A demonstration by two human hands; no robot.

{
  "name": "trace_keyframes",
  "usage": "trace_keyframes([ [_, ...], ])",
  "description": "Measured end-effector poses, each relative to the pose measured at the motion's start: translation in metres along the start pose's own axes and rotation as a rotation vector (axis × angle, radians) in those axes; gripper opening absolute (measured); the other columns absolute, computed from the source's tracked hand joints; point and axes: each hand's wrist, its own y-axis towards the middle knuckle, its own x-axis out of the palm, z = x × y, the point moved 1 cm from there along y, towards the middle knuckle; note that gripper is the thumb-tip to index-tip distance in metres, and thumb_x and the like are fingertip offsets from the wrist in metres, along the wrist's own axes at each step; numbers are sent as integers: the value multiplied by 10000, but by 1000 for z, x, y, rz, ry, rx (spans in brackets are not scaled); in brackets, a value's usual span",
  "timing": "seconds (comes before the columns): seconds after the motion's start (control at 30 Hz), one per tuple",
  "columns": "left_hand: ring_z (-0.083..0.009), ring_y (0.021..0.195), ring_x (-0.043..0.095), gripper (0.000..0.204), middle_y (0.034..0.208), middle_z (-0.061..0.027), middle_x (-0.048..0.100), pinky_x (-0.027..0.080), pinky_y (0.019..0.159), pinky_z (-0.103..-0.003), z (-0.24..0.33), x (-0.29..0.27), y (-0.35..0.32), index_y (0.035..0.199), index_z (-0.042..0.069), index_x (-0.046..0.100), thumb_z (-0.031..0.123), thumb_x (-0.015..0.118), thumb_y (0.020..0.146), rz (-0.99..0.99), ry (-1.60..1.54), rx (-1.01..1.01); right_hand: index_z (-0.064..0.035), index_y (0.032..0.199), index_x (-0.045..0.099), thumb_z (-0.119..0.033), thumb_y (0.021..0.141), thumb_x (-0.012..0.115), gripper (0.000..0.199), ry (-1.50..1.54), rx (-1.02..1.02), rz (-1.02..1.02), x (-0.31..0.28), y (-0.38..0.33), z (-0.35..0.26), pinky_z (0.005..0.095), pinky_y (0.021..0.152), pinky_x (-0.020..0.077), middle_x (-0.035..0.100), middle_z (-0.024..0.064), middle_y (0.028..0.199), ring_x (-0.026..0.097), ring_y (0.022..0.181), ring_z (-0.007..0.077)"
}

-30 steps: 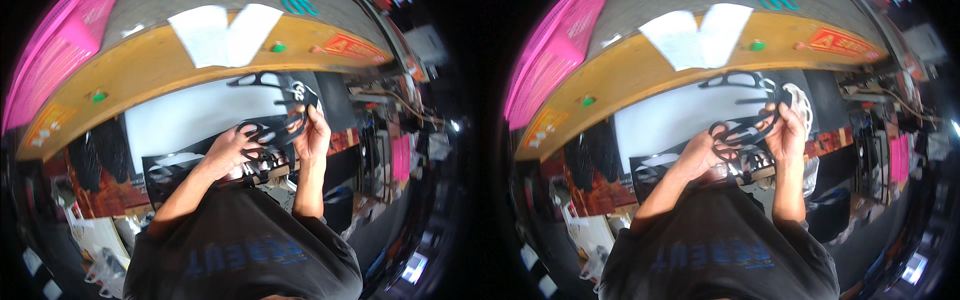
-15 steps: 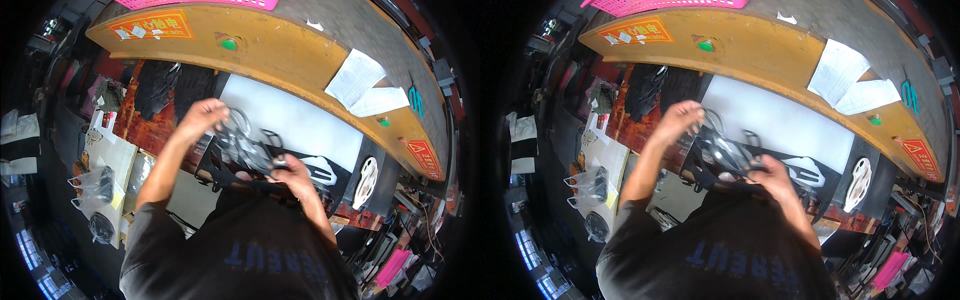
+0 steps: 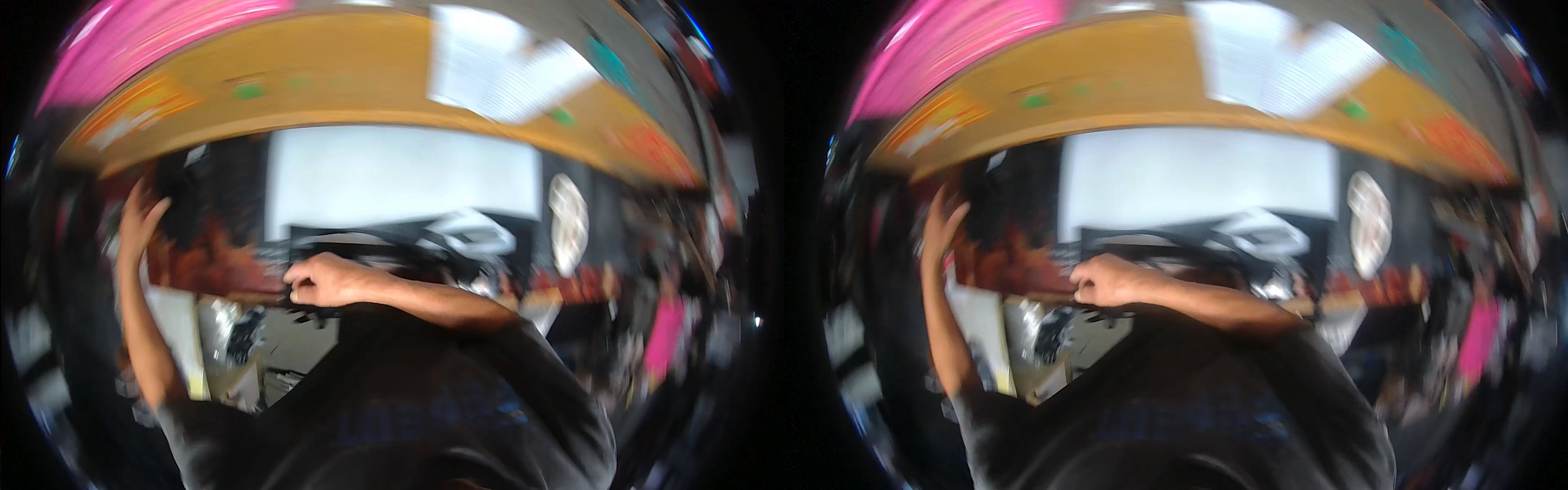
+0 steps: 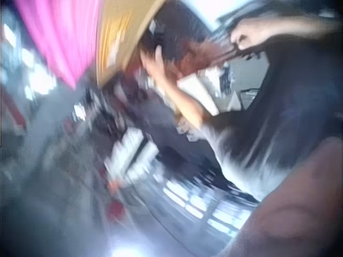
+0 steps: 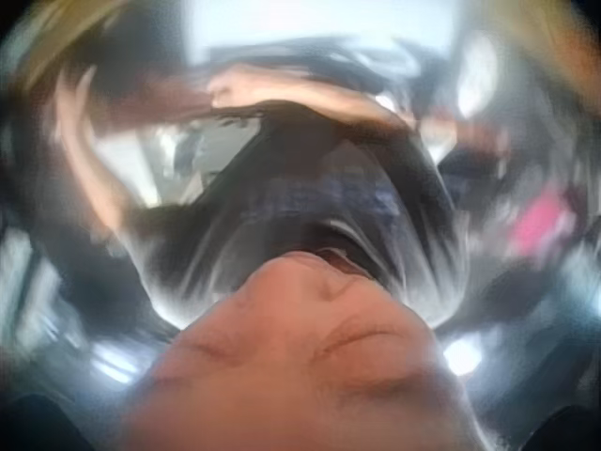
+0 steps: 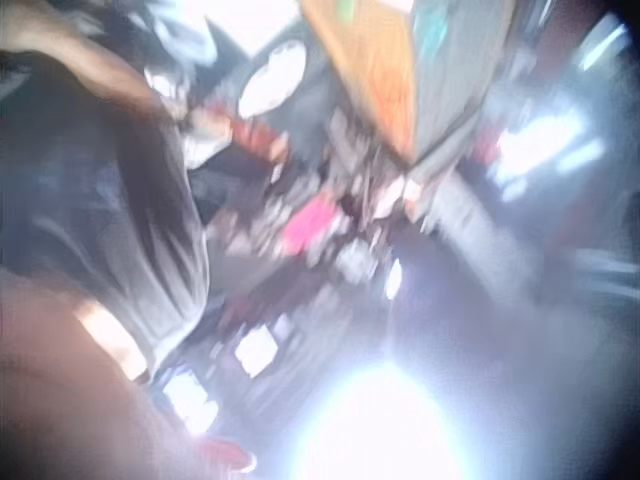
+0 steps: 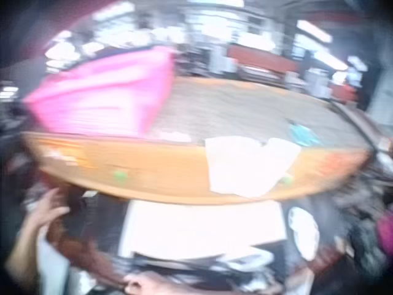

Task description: The person sorts and stacks black rubber parts on a workbench. They pick up parts, align them, and place them in a pile. The person also handles a large black sheet and a white plastic template, placing them on the bench.

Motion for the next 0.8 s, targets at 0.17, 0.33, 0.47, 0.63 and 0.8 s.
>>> trace_keyframes([
  [0.17,-322,1350,577,611,1482,-245,572,439,1148,-412,53,171,-103,1512,-63,487,293,664,1048,113,-171,56,-74,1185,759,-146,990,728,210,164,202,779,-46,-201,76,333,888,592,765,69,1054,730,986,197],
  [0.33,-326,1159,631,644,1320,-265,635,495,1014,-450,84,286,-170,1445,-75,528,397,677,1032,176,-20,-171,62,1314,649,-233,1001,713,435,54,710,1577,-71,-364,101,309,876,584,750,157,1075,714,950,194],
  [0.47,-261,910,643,519,1015,-149,670,526,839,-419,82,289,-170,1252,-66,619,413,645,1054,99,-206,-62,49,1410,572,-365,887,800,705,-341,756,1415,-50,-350,150,420,990,544,715,260,1245,708,1152,327],
  [0.63,-114,545,480,387,630,9,487,421,535,-302,106,239,-198,831,94,533,370,610,1091,-360,-720,-299,-8,1408,610,-130,873,821,587,495,174,1473,5,-357,171,313,936,548,724,74,1210,666,1059,158],
  [0.8,-127,652,573,310,736,-28,610,502,665,-310,172,204,-211,949,15,641,294,637,1082,-820,-432,0,-30,1161,759,-184,908,786,297,555,355,1330,139,-362,161,345,804,577,757,65,961,704,863,164],
])
